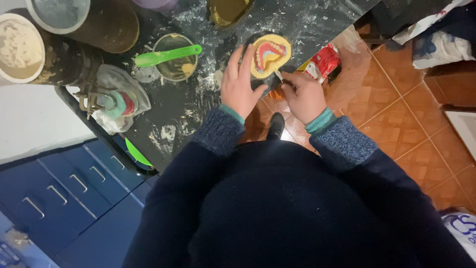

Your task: Apply wax or a similar material to a dental mold using a small tool.

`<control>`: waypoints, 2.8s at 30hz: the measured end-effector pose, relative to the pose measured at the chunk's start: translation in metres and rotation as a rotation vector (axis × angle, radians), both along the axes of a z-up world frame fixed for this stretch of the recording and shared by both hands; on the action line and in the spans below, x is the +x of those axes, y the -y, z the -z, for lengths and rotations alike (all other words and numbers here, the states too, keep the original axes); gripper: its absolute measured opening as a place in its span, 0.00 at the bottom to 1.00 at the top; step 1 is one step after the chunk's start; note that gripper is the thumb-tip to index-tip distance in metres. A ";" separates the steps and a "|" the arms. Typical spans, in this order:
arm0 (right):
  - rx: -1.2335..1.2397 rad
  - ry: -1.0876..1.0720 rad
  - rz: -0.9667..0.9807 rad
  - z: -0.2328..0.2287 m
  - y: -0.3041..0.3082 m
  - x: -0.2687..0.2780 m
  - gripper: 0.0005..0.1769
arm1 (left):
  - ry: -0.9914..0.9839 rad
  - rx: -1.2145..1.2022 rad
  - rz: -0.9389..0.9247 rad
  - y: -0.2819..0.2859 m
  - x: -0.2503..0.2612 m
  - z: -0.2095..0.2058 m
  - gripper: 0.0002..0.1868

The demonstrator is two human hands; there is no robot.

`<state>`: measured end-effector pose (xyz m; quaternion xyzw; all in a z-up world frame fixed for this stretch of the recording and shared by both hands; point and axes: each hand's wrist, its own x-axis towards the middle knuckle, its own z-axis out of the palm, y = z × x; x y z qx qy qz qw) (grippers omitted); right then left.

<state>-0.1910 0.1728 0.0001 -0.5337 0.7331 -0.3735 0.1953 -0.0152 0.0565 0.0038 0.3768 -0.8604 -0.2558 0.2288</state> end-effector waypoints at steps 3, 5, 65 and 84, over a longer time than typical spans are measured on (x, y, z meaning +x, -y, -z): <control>0.018 0.047 0.020 -0.015 0.008 0.000 0.14 | -0.023 0.044 0.011 -0.004 0.015 -0.014 0.55; 0.029 0.022 0.028 -0.024 0.012 -0.002 0.13 | -0.031 0.080 0.018 -0.008 0.026 -0.021 0.55; -0.083 -0.404 -0.035 -0.026 0.018 -0.009 0.12 | -0.139 0.332 0.175 -0.022 0.075 -0.045 0.40; -0.069 -0.434 -0.181 -0.081 0.041 0.000 0.11 | -0.100 0.034 0.023 0.001 0.115 -0.059 0.37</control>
